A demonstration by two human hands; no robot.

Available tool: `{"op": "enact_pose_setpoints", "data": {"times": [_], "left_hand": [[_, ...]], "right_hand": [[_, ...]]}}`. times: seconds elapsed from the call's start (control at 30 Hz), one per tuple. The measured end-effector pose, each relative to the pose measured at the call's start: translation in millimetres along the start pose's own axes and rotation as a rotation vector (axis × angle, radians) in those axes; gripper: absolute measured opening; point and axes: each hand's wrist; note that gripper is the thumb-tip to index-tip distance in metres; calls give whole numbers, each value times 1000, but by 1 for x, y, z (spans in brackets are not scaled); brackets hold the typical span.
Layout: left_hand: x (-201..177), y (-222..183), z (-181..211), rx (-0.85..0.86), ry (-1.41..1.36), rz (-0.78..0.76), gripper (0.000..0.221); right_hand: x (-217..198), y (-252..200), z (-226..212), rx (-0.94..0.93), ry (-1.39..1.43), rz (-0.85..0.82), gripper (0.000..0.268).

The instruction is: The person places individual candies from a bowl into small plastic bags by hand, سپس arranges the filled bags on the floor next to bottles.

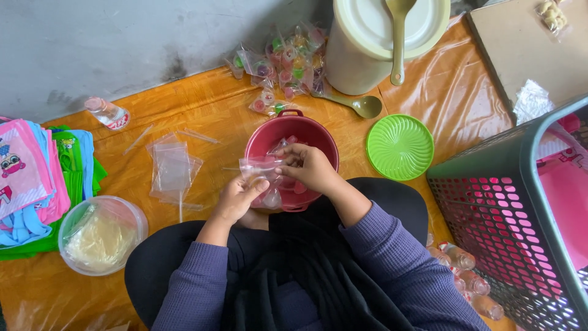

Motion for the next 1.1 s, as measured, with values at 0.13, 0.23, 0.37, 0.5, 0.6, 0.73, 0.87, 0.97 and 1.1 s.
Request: {"op": "enact_pose_setpoints", "data": {"times": [0.13, 0.23, 0.37, 0.5, 0.6, 0.73, 0.87, 0.97, 1.1], "left_hand": [[0, 7, -9, 85, -154, -47, 22], [4, 4, -2, 141, -281, -32, 21], [5, 12, -14, 331, -296, 70, 21], [8, 17, -26, 336, -349, 75, 16], [5, 15, -29, 370, -355, 77, 21], [2, 16, -28, 416, -438, 146, 14], [0, 16, -29, 461, -383, 136, 11], [5, 16, -29, 497, -335, 93, 9], [9, 8, -15, 547, -167, 96, 10]], "right_hand": [[2, 12, 21, 33, -57, -1, 18], [6, 18, 32, -3, -115, 32, 17], [10, 13, 17, -214, -68, 78, 15], [22, 15, 14, -317, -91, 105, 13], [22, 17, 18, -312, -105, 140, 10], [21, 16, 20, -286, -91, 192, 9], [19, 12, 12, -392, -166, 200, 15], [26, 13, 8, -500, -242, 214, 14], [30, 14, 6, -546, -279, 211, 6]]}}
Point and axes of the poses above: each hand's wrist, its own y-axis towards the middle knuckle, its own x-axis out of the palm, z = x × y, and after that the axes turned 12 degrees about -y, right-handed
